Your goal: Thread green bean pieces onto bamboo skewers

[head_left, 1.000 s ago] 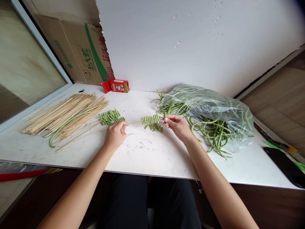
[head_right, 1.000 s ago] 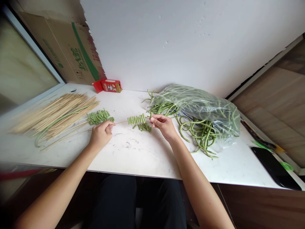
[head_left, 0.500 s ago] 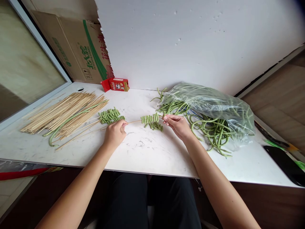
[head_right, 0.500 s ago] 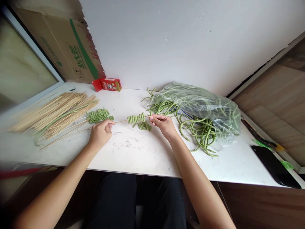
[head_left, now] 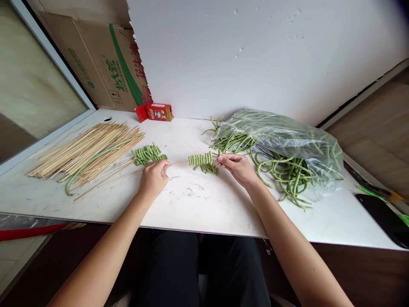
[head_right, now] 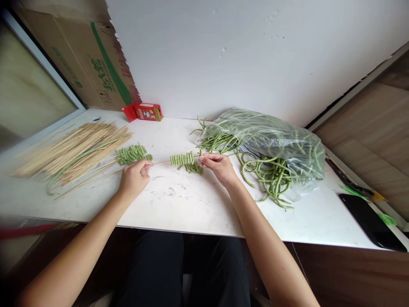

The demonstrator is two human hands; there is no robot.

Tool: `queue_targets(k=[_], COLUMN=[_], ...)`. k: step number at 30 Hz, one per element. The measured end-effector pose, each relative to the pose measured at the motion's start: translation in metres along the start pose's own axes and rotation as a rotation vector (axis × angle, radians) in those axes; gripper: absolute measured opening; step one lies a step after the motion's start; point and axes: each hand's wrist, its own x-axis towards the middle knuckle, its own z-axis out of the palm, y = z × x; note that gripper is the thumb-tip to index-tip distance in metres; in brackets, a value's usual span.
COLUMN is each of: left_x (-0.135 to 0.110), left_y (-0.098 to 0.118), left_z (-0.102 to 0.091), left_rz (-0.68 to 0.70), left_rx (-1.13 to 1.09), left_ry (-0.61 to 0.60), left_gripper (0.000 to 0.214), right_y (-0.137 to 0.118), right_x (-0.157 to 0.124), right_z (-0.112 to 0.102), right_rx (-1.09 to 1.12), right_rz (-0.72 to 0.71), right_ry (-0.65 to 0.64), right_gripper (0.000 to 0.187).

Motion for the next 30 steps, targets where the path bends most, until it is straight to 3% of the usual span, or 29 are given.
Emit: queue_targets(k=[30], left_x=[0.000], left_y=[0.000], left_z=[0.000], left_rz=[0.064], left_rx=[0.029], left_ry=[0.023], left_gripper=[0.030], right_y=[0.010], right_x=[0.002], right_z=[-0.005], right_rx=[-0.092], right_rz=[-0.066], right_ry=[-0.008], right_gripper=[0.031])
